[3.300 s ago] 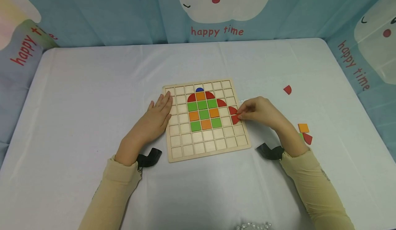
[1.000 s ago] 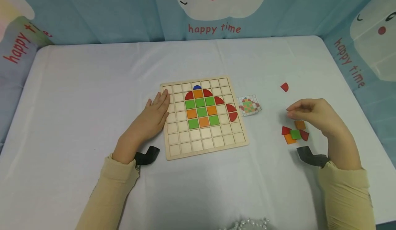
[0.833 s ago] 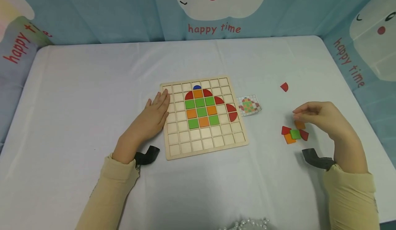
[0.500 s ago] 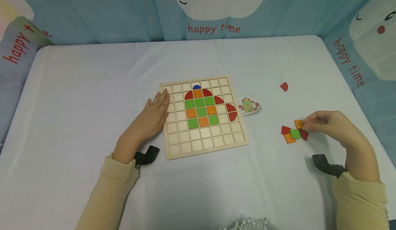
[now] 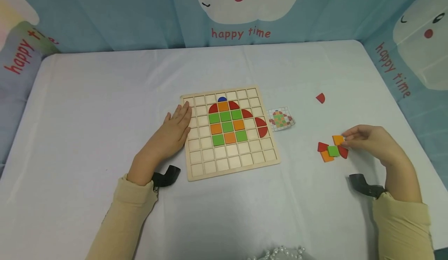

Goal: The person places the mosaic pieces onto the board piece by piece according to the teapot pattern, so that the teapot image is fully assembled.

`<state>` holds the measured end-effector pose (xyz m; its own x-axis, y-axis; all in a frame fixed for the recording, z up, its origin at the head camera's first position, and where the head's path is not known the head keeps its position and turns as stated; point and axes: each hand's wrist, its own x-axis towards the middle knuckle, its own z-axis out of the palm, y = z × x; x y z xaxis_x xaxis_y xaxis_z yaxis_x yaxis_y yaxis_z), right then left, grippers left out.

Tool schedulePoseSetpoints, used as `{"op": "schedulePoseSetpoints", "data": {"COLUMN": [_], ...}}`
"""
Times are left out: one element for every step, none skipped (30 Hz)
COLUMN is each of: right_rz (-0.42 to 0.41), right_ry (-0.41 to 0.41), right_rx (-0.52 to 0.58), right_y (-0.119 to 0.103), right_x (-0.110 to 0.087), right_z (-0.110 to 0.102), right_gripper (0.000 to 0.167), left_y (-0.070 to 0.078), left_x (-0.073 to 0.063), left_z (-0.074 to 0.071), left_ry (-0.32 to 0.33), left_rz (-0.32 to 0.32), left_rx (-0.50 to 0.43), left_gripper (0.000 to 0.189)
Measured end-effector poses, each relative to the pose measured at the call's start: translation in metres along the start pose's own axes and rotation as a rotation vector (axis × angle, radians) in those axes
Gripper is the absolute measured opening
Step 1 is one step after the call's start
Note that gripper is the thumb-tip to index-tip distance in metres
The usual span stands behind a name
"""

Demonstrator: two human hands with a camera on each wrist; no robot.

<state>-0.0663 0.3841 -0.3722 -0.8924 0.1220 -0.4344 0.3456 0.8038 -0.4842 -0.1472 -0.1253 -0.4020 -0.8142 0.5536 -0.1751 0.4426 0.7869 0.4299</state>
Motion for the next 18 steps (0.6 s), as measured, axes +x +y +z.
{"op": "schedulePoseSetpoints", "data": {"right_rz": [0.003,-0.009,-0.011,-0.016,-0.022,-0.028,-0.034,-0.038,-0.04,-0.04,-0.038,-0.036,-0.033,-0.03,-0.03,-0.03,-0.029,-0.03], "right_ry": [-0.002,-0.012,-0.011,-0.009,-0.007,-0.006,-0.004,-0.004,-0.007,-0.01,-0.013,-0.017,-0.02,-0.023,-0.024,-0.024,-0.024,-0.024], "right_rx": [-0.005,-0.008,-0.011,-0.012,-0.012,-0.009,-0.01,-0.009,-0.008,-0.007,-0.008,-0.01,-0.011,-0.012,-0.014,-0.017,-0.019,-0.02], "right_y": [-0.001,-0.002,-0.004,-0.006,-0.007,-0.008,-0.009,-0.01,-0.011,-0.012,-0.013,-0.014,-0.015,-0.016,-0.017,-0.017,-0.017,-0.018], "right_x": [0.0,0.001,0.001,0.001,0.001,0.002,0.002,0.003,0.004,0.004,0.005,0.005,0.006,0.006,0.006,0.006,0.007,0.007], "right_z": [0.0,0.001,0.002,0.002,0.003,0.003,0.004,0.004,0.005,0.005,0.005,0.005,0.006,0.006,0.006,0.006,0.006,0.007], "right_gripper": [0.044,0.044,0.044,0.043,0.043,0.042,0.041,0.04,0.039,0.038,0.038,0.037,0.036,0.036,0.035,0.035,0.034,0.034], "left_y": [0.0,0.0,0.0,0.001,0.001,0.001,0.001,0.002,0.002,0.002,0.002,0.002,0.002,0.002,0.002,0.002,0.002,0.002], "left_x": [0.0,0.0,0.0,0.0,-0.001,-0.001,-0.001,-0.001,-0.001,-0.001,-0.001,-0.001,-0.001,-0.001,-0.002,-0.001,-0.001,-0.001], "left_z": [0.0,0.0,0.0,0.0,-0.001,-0.001,-0.001,-0.001,-0.001,-0.001,-0.001,-0.001,-0.001,-0.001,-0.001,-0.001,0.0,0.0], "left_ry": [0.001,0.0,0.0,0.0,0.002,0.002,0.002,0.002,0.004,0.007,0.009,0.009,0.01,0.01,0.009,0.006,0.004,0.001], "left_rz": [0.003,0.003,0.003,0.002,0.003,0.002,0.002,-0.001,-0.001,0.0,0.0,-0.002,-0.002,-0.002,-0.003,-0.005,-0.006,-0.007], "left_rx": [-0.003,-0.005,-0.006,-0.008,-0.009,-0.008,-0.01,-0.008,-0.009,-0.009,-0.009,-0.01,-0.01,-0.01,-0.01,-0.009,-0.009,-0.008], "left_gripper": [0.055,0.055,0.055,0.055,0.055,0.055,0.055,0.055,0.055,0.055,0.055,0.055,0.055,0.055,0.055,0.055,0.055,0.055]}}
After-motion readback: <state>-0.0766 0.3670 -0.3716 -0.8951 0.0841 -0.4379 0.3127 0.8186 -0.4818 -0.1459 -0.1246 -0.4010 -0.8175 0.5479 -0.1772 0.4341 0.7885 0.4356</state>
